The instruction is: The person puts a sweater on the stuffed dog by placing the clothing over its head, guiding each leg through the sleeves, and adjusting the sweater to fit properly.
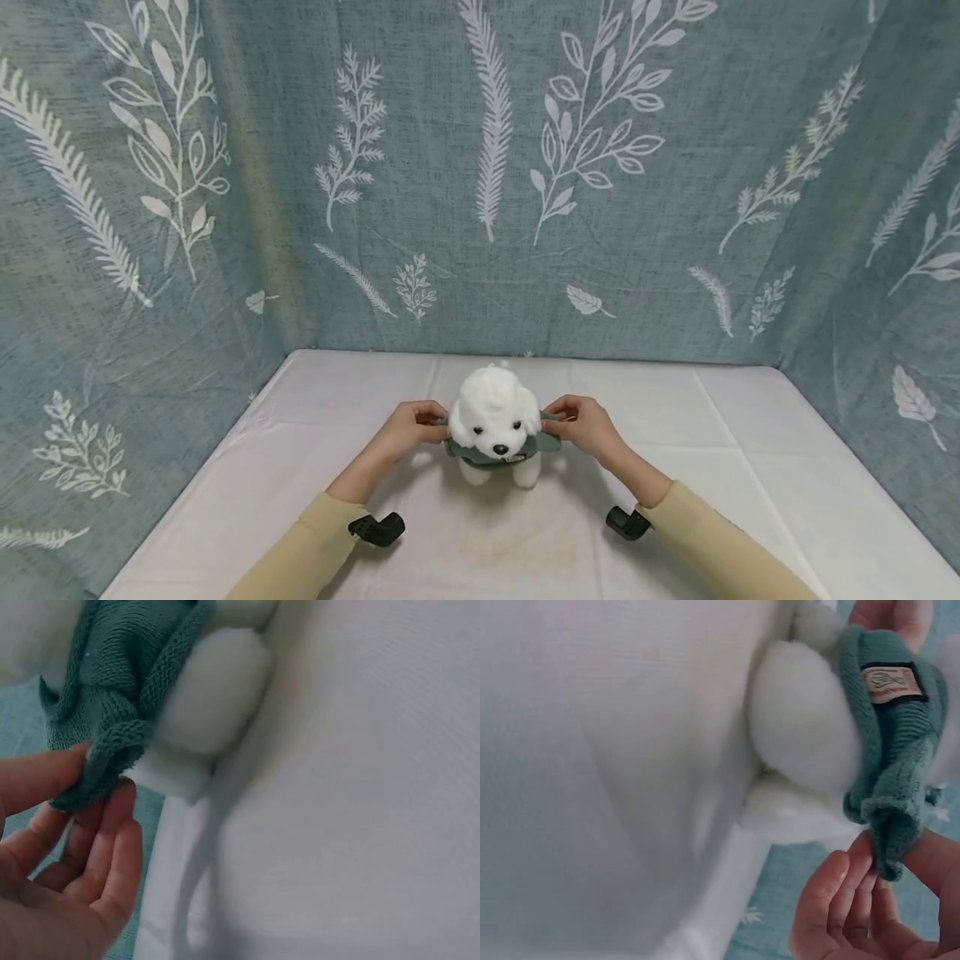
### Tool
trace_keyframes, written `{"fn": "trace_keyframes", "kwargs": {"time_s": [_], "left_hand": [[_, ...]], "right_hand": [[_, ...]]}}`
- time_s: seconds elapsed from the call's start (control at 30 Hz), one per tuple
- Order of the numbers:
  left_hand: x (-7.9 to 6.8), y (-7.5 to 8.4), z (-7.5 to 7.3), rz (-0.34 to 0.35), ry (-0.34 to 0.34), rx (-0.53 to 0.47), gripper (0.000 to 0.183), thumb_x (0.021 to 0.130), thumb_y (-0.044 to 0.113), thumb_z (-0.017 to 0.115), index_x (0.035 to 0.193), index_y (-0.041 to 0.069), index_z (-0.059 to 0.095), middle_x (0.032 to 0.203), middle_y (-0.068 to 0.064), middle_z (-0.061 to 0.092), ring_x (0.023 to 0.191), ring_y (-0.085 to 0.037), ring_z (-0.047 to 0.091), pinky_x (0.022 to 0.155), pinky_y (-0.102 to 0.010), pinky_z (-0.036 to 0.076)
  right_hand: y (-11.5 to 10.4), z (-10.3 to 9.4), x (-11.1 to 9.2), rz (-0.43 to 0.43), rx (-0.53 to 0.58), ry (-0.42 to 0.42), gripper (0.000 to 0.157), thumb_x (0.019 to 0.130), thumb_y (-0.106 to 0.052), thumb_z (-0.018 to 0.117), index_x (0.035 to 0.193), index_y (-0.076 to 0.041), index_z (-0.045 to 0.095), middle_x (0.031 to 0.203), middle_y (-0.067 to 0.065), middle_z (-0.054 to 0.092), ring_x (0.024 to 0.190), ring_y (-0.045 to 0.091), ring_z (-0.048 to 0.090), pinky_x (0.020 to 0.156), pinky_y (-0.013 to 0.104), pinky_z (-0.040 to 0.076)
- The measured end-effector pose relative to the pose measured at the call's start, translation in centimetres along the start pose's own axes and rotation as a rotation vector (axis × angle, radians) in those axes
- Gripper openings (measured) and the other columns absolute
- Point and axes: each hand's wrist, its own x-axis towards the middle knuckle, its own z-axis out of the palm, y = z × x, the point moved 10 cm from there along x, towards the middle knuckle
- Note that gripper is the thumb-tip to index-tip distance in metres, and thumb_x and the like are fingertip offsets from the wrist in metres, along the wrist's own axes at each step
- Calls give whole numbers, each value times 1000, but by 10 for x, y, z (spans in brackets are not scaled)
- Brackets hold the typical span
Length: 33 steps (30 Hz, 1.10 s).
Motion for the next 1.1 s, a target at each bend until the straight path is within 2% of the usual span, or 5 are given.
{"fn": "trace_keyframes", "kwargs": {"time_s": [0.17,0.3,0.5,0.67,1.1], "left_hand": [[-7,20,-11,9,110,88,28,84,4,68,111,5,65,110,-12,64,98,-24,60,82,-38,52],[-20,56,-18,127,208,118,33,86,13,69,119,12,63,118,-11,63,108,-25,59,89,-39,49],[-38,93,-4,259,208,74,50,79,30,78,124,19,60,120,-5,59,108,-22,56,92,-42,47],[-39,95,12,244,201,118,59,74,25,83,127,20,58,119,-4,58,102,-22,57,85,-39,50],[-33,89,11,203,213,54,55,73,21,83,123,23,61,119,-4,61,96,-22,63,77,-31,54]], "right_hand": [[-15,-18,-6,-121,-7,86,21,85,-22,71,103,-11,69,95,3,69,85,16,65,73,31,53],[-36,-35,-16,-282,39,153,27,89,-32,66,110,-15,66,104,3,69,95,16,65,81,29,53],[-59,-22,-29,-433,218,-29,37,89,-23,67,125,-13,59,121,12,63,111,23,60,89,28,52],[-58,9,-28,-389,211,-196,50,88,-23,69,134,-13,52,128,12,59,114,23,59,88,28,52],[-57,18,-24,-356,351,-168,49,82,-19,75,126,-7,58,119,15,63,97,13,66,82,27,54]]}}
